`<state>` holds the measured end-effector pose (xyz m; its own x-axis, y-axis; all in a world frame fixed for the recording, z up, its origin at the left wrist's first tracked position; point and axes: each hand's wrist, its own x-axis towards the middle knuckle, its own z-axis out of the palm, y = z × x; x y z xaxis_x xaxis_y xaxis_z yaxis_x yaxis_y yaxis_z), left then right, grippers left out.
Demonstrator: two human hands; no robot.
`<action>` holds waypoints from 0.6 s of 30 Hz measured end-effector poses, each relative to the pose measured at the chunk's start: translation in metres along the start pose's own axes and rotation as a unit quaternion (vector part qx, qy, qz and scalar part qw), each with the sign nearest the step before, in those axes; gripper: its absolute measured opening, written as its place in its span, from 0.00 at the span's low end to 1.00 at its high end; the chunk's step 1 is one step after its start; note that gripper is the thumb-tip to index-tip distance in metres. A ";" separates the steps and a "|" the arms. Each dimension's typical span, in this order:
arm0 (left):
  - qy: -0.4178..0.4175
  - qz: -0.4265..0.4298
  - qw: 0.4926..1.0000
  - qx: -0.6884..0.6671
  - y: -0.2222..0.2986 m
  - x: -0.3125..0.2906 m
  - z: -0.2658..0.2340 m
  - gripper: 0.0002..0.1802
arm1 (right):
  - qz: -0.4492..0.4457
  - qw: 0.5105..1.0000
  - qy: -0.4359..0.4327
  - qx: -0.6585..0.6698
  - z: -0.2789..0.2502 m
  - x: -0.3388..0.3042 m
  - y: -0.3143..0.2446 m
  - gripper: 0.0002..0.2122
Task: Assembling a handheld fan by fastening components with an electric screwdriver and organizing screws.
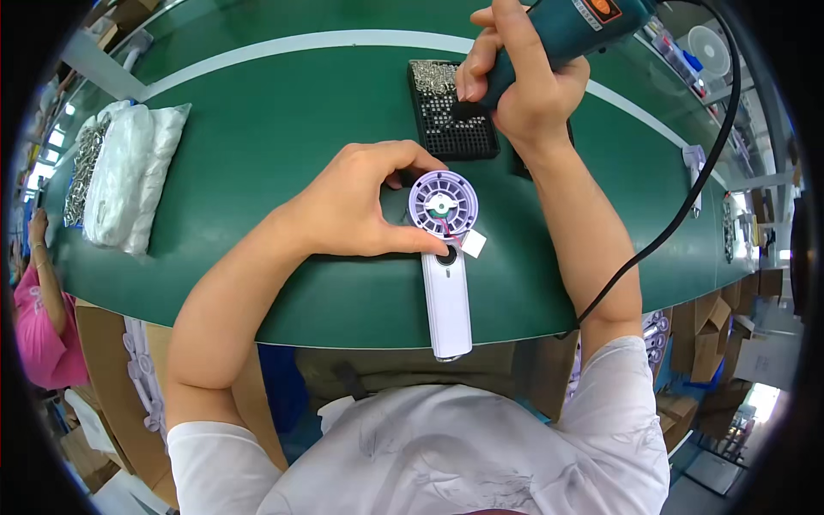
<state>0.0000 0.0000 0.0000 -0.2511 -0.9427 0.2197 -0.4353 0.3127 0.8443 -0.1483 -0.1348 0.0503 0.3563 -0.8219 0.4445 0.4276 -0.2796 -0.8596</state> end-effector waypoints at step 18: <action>0.015 0.009 1.000 0.013 -0.006 -0.001 0.000 0.38 | -0.028 0.995 -0.046 -0.082 0.006 -0.001 0.012 0.13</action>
<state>0.0030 -0.0013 -0.0048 -0.2333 -0.9398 0.2495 -0.4537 0.3322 0.8269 -0.1388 -0.1342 0.0409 0.4135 -0.7558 0.5077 0.3102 -0.4073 -0.8590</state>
